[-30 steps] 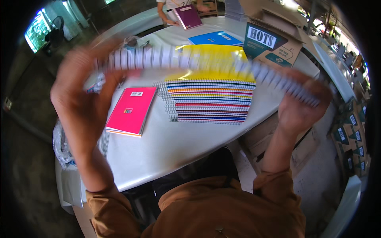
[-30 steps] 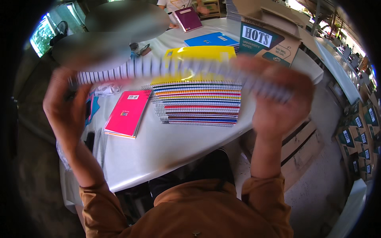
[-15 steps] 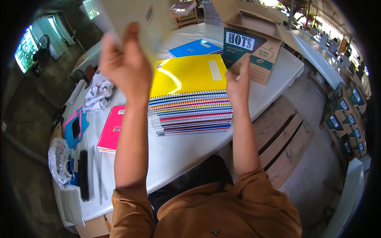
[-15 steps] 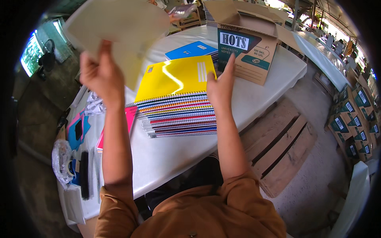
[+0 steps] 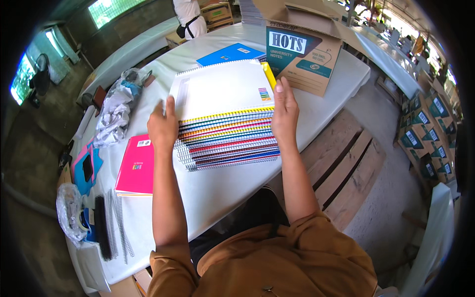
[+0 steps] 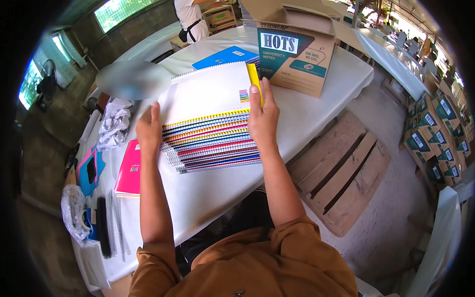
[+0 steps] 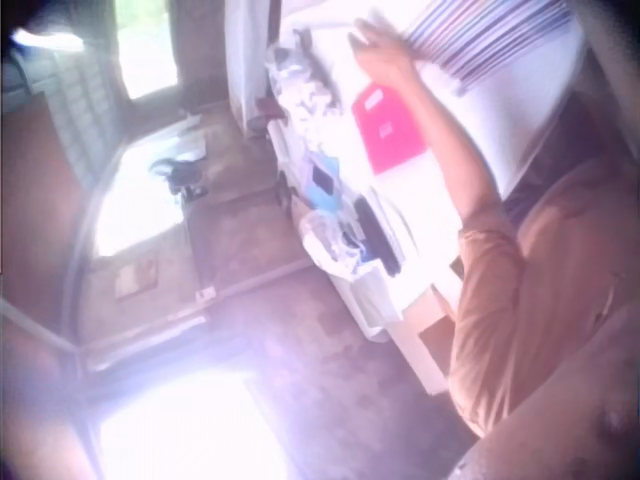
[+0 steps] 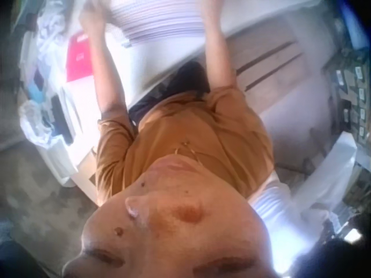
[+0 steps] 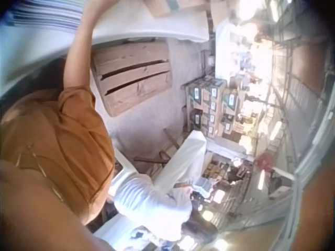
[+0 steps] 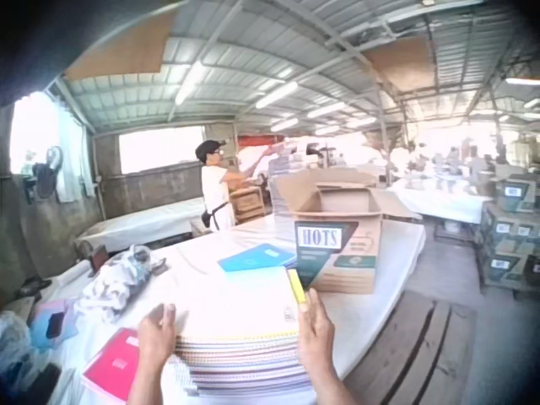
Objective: The person inserts a spiral binding into pre-punched holes of several different colored notebooks by hand. The person flips through the pages and places each finished notebook onto a stack.
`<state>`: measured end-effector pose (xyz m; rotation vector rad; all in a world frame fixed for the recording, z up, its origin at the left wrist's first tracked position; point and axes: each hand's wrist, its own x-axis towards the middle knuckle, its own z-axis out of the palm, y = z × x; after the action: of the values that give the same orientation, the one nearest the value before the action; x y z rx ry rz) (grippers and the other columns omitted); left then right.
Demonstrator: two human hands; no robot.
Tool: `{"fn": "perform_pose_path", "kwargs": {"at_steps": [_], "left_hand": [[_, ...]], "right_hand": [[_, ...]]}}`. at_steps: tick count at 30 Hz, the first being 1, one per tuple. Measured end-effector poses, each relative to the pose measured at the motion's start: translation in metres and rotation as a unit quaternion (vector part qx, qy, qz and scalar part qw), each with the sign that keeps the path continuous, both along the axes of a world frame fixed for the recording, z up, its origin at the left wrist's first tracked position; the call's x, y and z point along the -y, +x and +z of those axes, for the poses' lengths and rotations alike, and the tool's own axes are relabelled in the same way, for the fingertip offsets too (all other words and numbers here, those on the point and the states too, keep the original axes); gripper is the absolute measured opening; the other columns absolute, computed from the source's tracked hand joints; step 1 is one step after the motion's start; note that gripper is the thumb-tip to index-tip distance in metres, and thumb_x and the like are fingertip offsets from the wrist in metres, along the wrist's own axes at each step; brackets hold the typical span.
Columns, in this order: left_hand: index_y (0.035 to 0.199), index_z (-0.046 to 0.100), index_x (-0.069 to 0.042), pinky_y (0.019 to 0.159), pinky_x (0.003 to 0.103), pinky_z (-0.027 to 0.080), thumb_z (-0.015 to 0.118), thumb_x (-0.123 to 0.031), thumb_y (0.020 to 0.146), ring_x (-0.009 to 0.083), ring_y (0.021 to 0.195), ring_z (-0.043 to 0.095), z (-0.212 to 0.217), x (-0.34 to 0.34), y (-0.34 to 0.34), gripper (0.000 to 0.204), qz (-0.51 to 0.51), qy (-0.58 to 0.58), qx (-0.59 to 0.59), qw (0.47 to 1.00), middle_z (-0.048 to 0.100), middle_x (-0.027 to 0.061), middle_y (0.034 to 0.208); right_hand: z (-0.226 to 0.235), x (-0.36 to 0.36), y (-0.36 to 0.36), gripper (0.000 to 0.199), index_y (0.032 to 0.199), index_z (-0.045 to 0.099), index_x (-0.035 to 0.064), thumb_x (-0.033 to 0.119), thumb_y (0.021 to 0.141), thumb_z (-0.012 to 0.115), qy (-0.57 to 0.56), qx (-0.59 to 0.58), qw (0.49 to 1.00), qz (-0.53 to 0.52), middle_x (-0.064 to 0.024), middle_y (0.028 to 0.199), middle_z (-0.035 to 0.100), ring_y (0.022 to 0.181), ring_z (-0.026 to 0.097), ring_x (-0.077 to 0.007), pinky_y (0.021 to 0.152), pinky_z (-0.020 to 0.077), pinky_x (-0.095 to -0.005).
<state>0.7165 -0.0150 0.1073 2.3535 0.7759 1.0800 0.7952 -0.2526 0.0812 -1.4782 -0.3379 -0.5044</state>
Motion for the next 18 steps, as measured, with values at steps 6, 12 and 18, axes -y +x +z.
{"fn": "perform_pose_path", "kwargs": {"at_steps": [6,12,18], "left_hand": [[0.103,0.066,-0.007,0.073,0.04,0.048,0.053,-0.033,0.087,0.0354,0.08,0.063,0.011,0.015,-0.009,0.033,-0.123,0.051,-0.058,0.989,0.064,0.0205,0.084],[0.082,0.068,-0.005,0.062,0.039,0.047,0.06,-0.032,0.084,0.032,0.065,0.062,-0.004,0.032,-0.007,0.028,-0.015,0.011,0.068,0.998,0.064,0.0183,0.071],[0.087,0.066,-0.005,0.062,0.036,0.047,0.064,-0.029,0.082,0.0259,0.065,0.061,-0.006,-0.005,-0.02,0.024,-0.054,-0.063,0.085,0.993,0.065,0.014,0.075]], "right_hand": [[0.0,-0.002,0.004,0.059,0.116,0.052,-0.0104,0.039,0.084,0.061,-0.026,0.026,0.993,-0.113,-0.0246,0.1,0.063,0.09,0.063,-0.0291,0.08,0.0474,-0.0315],[0.0,-0.011,-0.006,0.041,0.1,0.063,-0.0057,0.023,0.074,0.075,0.05,-0.009,0.991,-0.123,-0.02,0.095,0.065,0.084,0.064,-0.0225,0.074,0.0481,-0.0284],[-0.02,0.0,0.009,0.029,0.098,0.065,-0.0012,0.021,0.079,0.069,0.043,-0.032,0.995,-0.081,-0.0183,0.097,0.065,0.109,0.055,-0.0265,0.089,0.0408,-0.0333]]}}
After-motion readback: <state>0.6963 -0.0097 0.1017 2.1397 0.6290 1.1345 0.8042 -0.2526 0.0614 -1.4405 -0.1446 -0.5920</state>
